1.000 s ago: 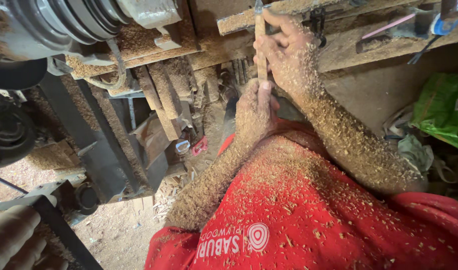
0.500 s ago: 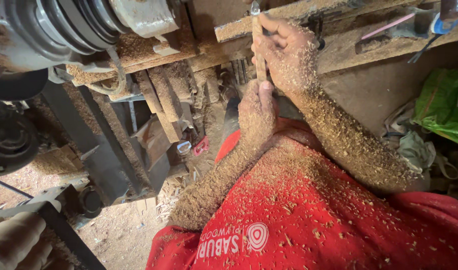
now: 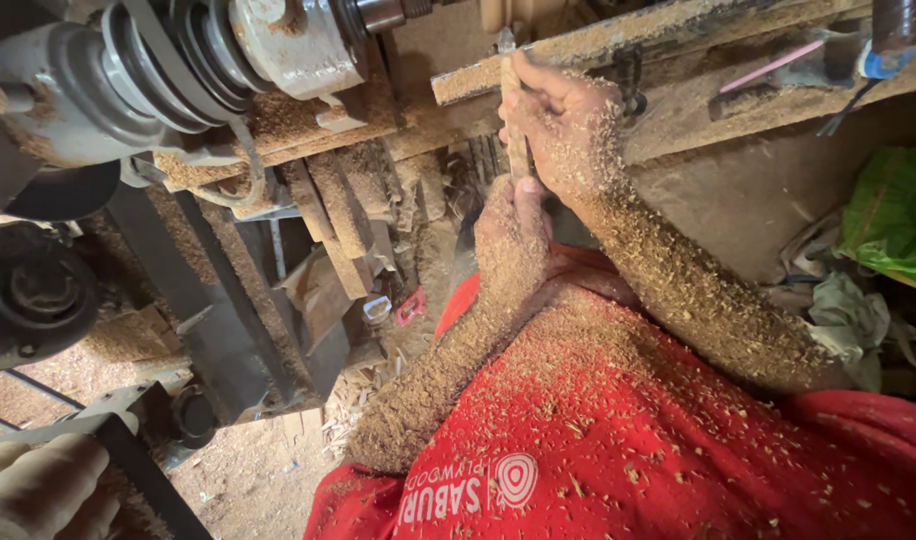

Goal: The person shapes a piece of wood on a lathe using a chisel and then applies detail using a small hand tool.

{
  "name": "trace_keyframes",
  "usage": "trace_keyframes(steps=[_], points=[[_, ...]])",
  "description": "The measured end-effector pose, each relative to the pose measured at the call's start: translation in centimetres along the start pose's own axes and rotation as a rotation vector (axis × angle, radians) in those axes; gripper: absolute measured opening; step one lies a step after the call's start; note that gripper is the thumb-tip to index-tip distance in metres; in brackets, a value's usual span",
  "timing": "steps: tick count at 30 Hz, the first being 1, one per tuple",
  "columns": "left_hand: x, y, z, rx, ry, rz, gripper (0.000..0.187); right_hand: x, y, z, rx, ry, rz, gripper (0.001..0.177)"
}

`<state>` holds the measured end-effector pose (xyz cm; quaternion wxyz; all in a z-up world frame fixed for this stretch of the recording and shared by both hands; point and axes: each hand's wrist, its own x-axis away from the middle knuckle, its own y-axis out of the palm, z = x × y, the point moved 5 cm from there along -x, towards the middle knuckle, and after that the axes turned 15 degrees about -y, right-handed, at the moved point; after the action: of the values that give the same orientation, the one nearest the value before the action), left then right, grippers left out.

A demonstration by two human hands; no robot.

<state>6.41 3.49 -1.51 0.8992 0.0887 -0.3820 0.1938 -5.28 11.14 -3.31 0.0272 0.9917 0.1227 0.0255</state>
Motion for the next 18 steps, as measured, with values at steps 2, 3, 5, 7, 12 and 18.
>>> trace_keyframes(steps=[2,3,5,7,12,18], points=[[0.1,-0.2,0.2,0.084,0.021,-0.036,0.033,-0.1,0.3,-0.2,-0.024,-0.05,-0.01,0.04],[0.1,-0.3,0.2,0.082,0.003,-0.046,0.031,0.1,0.3,0.0,-0.014,-0.025,0.002,0.04],[-0.1,-1.1,0.7,0.078,-0.033,-0.064,0.029,0.3,0.5,0.2,0.005,0.026,0.024,0.041],[0.0,-2.0,1.4,-0.036,-0.049,-0.059,0.032,0.4,0.8,0.1,0.009,0.01,0.027,0.042],[0.1,-4.7,3.8,-0.301,-0.038,-0.086,0.035,0.4,1.8,-0.3,-0.071,-0.033,0.059,0.043],[-0.8,-6.9,5.8,-0.358,-0.082,-0.174,0.033,0.4,3.0,-1.4,-0.022,-0.014,0.078,0.041]])
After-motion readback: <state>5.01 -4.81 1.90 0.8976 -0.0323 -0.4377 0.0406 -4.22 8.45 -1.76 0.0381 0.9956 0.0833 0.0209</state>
